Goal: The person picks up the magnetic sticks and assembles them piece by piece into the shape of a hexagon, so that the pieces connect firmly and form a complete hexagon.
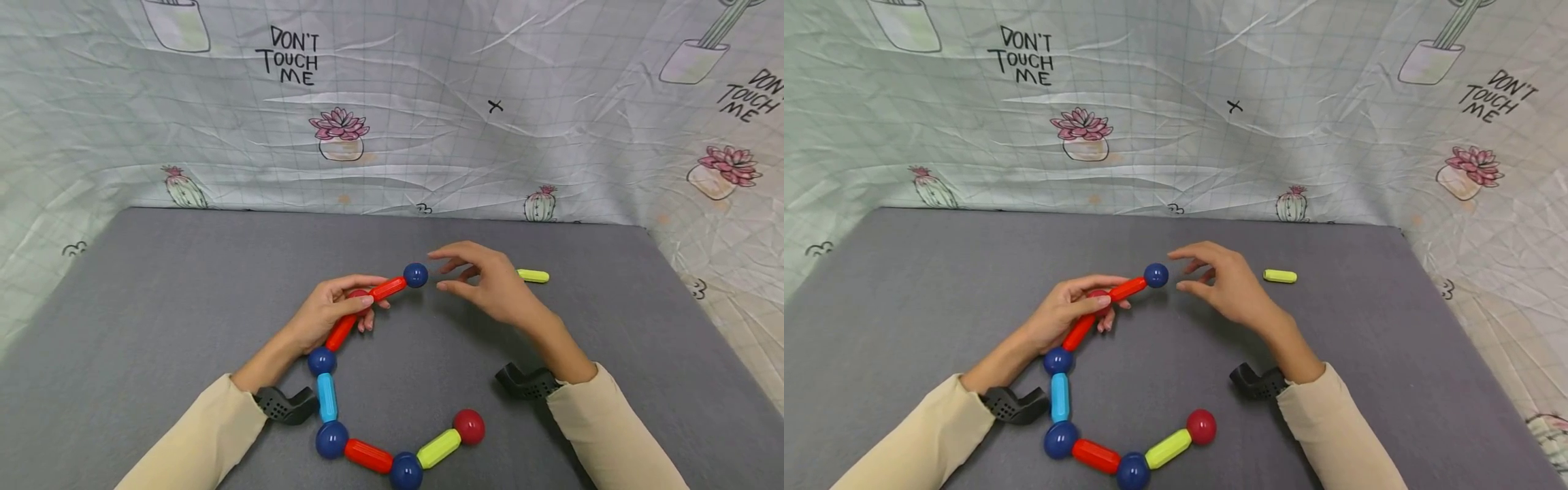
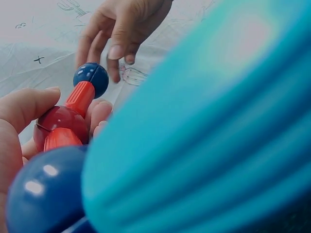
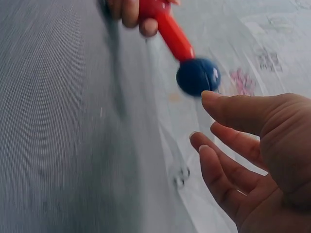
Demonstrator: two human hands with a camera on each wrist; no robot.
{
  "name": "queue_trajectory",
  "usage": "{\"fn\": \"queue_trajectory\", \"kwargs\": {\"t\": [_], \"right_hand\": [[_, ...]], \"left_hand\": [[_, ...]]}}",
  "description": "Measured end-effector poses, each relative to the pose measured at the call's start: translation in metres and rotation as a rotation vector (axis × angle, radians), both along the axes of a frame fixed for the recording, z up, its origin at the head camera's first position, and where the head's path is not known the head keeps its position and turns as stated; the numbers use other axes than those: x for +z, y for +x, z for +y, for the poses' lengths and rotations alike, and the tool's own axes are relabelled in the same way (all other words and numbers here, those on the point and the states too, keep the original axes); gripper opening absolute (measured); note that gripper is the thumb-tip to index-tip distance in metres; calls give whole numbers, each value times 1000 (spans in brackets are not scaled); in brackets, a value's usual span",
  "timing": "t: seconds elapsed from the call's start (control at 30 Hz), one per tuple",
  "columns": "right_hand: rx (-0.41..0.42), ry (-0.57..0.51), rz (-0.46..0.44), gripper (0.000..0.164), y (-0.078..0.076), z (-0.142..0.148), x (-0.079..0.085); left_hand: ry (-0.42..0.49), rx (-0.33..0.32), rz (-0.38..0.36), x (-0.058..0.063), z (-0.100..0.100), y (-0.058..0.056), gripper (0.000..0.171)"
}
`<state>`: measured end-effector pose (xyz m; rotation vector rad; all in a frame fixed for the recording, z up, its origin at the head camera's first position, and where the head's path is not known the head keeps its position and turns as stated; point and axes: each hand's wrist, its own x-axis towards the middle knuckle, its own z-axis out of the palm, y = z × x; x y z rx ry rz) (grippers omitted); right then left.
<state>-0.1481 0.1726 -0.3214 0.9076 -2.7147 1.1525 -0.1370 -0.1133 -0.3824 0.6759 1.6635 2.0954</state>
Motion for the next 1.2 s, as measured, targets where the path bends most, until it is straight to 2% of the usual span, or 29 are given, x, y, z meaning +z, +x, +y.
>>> {"fn": "queue_trajectory", "kwargs": {"t": [0.17,0.33,0.5,0.83,1.2], "right_hand": [[-80,39,31,41,-1,31,-2],[-211,105,53,35,-1,65,-9],[-298,138,41,33,-1,92,-18],[-379,158,-34,35,-4,123,-24],[-400,188,8,32,-4,129,-32]], "left_hand": [[2,-5,9,1,0,0,37],[8,-15,10,0,0,0,38],[5,-21,8,-1,0,0,38],[26,-35,16,-1,0,-1,37],[1,-34,18,-2,-2,0,36]]}}
